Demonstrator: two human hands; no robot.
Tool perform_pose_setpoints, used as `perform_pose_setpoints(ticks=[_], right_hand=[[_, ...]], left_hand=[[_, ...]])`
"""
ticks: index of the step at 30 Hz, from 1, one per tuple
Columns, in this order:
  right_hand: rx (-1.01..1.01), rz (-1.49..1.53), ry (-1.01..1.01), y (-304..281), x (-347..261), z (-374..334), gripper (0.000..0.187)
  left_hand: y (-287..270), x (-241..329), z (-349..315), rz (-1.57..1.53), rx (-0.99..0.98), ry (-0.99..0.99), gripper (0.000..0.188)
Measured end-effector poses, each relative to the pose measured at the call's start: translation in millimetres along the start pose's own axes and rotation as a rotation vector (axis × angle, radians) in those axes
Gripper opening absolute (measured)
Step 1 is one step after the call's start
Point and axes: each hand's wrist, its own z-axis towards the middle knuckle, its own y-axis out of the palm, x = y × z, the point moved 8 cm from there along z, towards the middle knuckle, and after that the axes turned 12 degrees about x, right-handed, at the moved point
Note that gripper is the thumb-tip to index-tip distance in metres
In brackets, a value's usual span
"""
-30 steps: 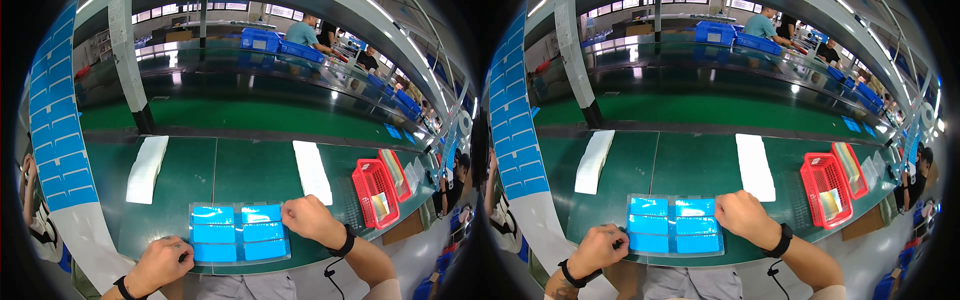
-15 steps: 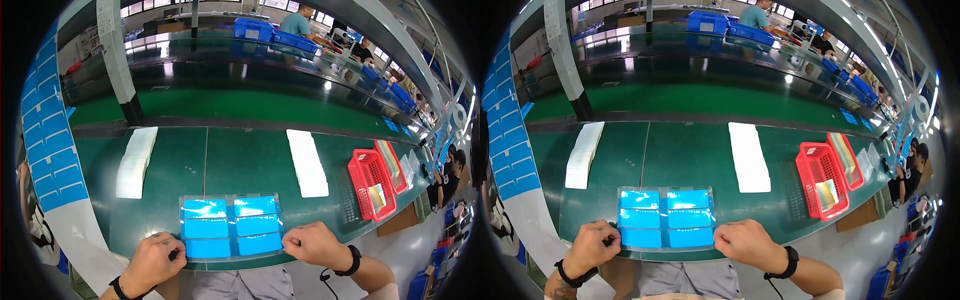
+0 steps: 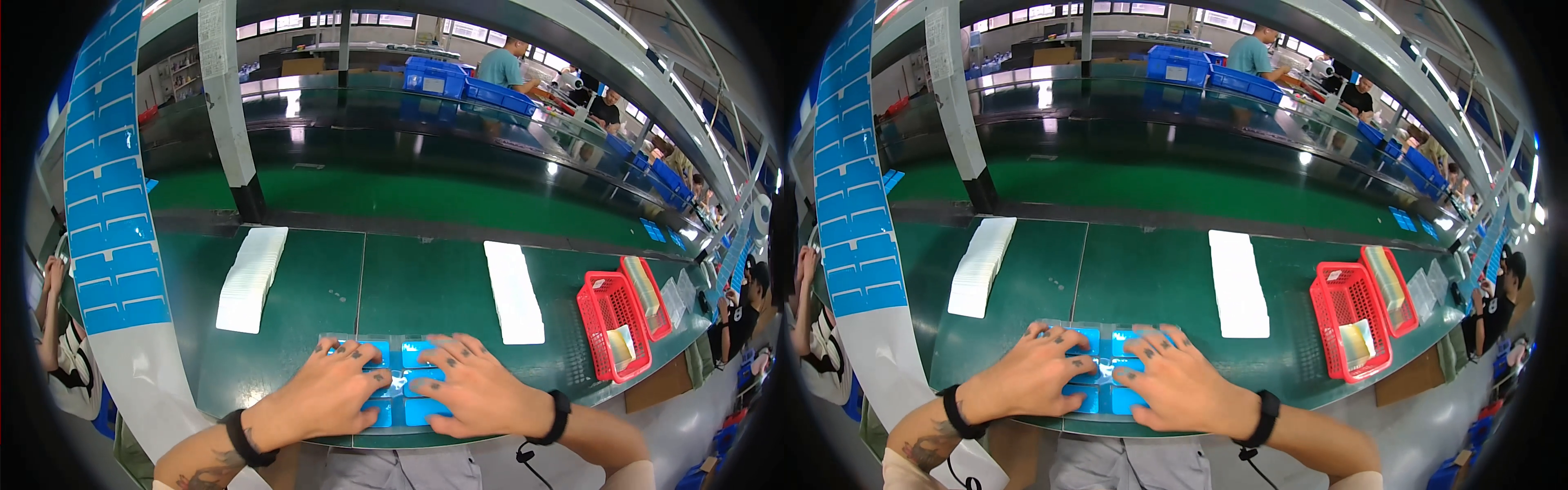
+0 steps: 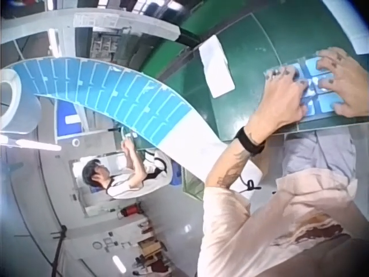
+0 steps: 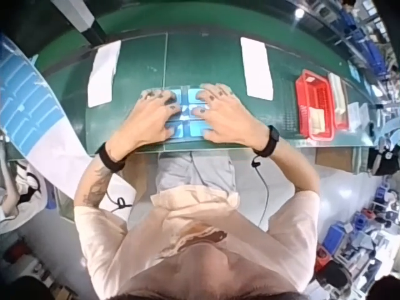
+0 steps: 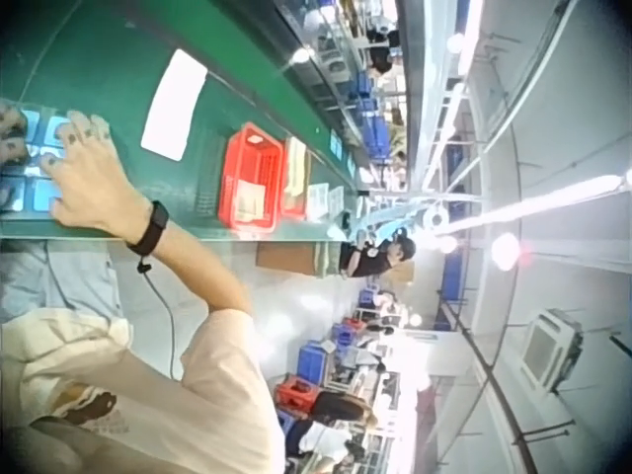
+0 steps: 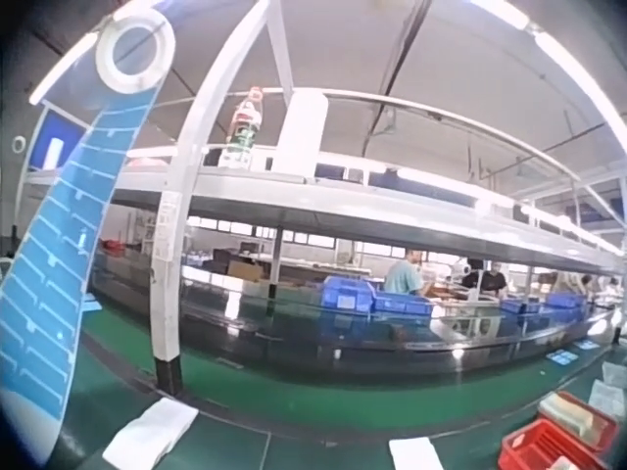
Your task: Applying stickers to plastic trays and placing them into protective film covers on an assembly line.
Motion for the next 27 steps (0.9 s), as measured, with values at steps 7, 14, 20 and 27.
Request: perform_pose_setpoints(ticks=[7,14,20,27], right_hand=[[-0.045,0.024,0.077,-1.3,48.5,-36.7,0.038],[0.018,0.045,0.007,23.8,17.9,8.4,0.035],[0.11,0.011,0.008,6.3,16.6,2.8,0.034],[-0.093,0.643,1.024,18.6,82.2,-75.5,0.036]], left_hand=[[-9.7,-31.6,-27.5,0.072,-0.157,-0.007,0.03],[13.1,-5.5,4.2,-0.005,-0.019,-0.027,0.029],[4.7,-8.7,-10.0,0.082,-0.031,0.06,0.054],[-33.9,-22.4,-86.4,0.032,0.036,-0.418,0.07]])
